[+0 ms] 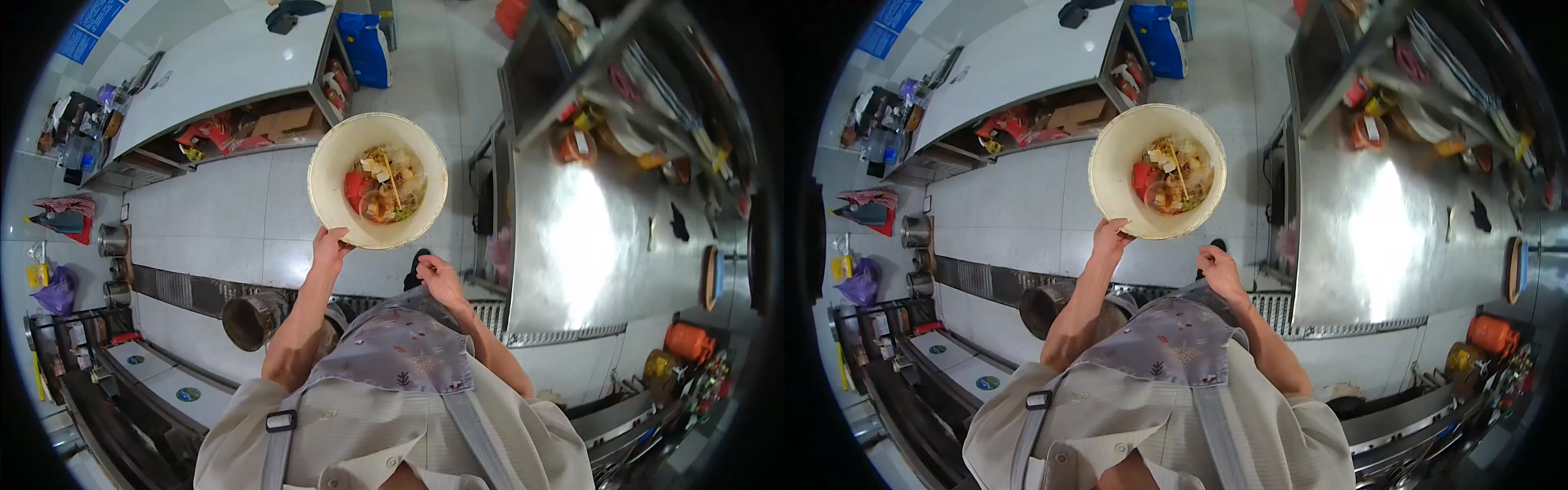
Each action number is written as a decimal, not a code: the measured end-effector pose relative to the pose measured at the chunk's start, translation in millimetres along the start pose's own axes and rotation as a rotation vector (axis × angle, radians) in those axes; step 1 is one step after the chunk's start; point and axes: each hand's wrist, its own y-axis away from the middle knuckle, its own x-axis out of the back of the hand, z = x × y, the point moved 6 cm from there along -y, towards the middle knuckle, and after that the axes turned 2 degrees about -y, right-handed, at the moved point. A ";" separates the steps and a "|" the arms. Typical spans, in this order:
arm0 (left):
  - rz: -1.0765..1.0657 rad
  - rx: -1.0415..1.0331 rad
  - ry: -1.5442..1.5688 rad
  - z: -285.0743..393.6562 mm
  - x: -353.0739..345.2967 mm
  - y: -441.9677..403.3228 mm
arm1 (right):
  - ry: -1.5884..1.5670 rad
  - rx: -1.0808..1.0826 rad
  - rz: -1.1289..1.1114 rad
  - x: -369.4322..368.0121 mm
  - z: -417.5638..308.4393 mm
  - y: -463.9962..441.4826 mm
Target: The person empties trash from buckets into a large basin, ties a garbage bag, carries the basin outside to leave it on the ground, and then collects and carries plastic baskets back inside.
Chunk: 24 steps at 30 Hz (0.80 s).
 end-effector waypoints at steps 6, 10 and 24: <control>0.003 0.015 0.084 95.4 -115.5 -86.3 | -0.006 -0.026 -0.032 72.9 -145.8 -151.0; -0.048 0.049 0.116 131.5 -138.4 -149.8 | -0.155 -0.115 0.172 85.2 -154.8 -238.6; -0.293 0.154 -0.131 292.2 -322.2 -399.1 | -0.417 -0.223 0.420 147.2 -246.0 -508.2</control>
